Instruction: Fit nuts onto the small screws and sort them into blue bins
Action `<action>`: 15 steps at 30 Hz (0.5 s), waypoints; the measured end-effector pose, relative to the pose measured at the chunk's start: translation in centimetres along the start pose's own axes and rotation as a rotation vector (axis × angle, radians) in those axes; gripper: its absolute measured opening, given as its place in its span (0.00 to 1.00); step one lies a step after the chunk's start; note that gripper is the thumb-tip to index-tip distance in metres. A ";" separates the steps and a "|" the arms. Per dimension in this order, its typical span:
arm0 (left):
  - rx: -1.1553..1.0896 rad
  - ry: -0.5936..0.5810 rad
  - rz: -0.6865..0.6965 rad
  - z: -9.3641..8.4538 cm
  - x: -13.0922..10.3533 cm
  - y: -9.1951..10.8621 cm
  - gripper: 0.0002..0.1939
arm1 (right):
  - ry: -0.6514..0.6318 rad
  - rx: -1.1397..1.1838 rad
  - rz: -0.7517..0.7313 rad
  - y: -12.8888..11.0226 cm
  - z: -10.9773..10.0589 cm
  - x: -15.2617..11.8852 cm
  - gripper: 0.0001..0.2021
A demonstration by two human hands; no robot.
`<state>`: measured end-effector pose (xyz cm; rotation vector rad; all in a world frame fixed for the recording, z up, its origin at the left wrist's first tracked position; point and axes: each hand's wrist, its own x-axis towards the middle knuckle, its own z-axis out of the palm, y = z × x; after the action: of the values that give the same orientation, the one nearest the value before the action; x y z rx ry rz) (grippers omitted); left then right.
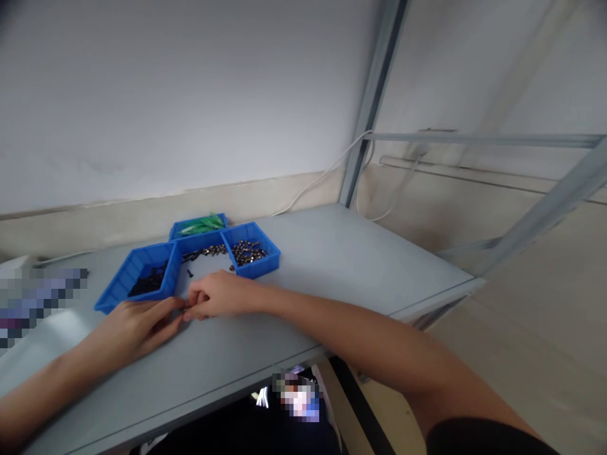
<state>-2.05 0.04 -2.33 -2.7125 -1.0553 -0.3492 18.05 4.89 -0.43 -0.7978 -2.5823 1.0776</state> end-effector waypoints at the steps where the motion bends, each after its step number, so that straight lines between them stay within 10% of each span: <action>1: 0.004 0.011 -0.001 0.0 0.0 0.0 0.12 | 0.001 0.004 0.001 0.0 0.0 0.0 0.09; 15: 0.020 0.104 0.028 0.4 -0.2 -0.4 0.12 | -0.015 -0.031 -0.043 0.1 -0.1 0.1 0.12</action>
<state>-2.40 0.31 -2.70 -2.6574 -0.9866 -0.4670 18.09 5.06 -0.47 -0.7400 -2.6223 1.0382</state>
